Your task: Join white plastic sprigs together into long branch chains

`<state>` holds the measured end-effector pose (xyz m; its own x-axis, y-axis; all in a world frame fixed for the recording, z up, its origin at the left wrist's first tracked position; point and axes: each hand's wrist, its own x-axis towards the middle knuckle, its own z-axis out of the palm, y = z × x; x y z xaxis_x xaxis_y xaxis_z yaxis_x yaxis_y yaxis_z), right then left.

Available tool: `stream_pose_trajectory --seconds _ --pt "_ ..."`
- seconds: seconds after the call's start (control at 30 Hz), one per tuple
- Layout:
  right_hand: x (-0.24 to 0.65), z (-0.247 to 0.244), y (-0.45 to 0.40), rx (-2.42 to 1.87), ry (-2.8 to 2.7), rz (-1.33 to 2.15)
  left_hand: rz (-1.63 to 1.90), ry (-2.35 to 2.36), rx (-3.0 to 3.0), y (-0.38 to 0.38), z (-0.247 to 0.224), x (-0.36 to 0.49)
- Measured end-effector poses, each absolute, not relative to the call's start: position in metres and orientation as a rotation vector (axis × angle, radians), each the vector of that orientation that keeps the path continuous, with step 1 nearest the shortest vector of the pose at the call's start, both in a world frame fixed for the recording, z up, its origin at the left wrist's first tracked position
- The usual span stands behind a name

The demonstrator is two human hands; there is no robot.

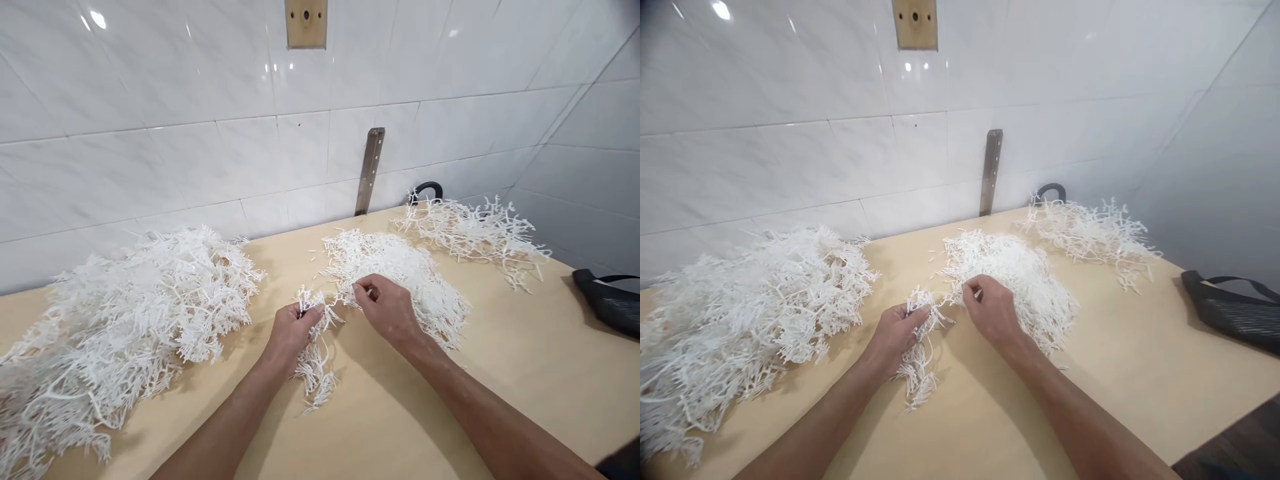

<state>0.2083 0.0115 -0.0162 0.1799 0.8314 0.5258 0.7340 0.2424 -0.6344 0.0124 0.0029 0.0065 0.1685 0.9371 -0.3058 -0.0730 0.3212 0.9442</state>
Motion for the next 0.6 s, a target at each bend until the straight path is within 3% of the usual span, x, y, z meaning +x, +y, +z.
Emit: stream_pose_trajectory --seconds 0.3,0.6 --pt "0.229 -0.003 0.012 -1.55 -1.388 -0.138 0.927 1.136 0.854 0.006 0.008 0.011" --pt "0.174 -0.005 -0.013 -1.181 -1.778 0.234 0.993 1.107 0.81 0.002 0.014 0.015"
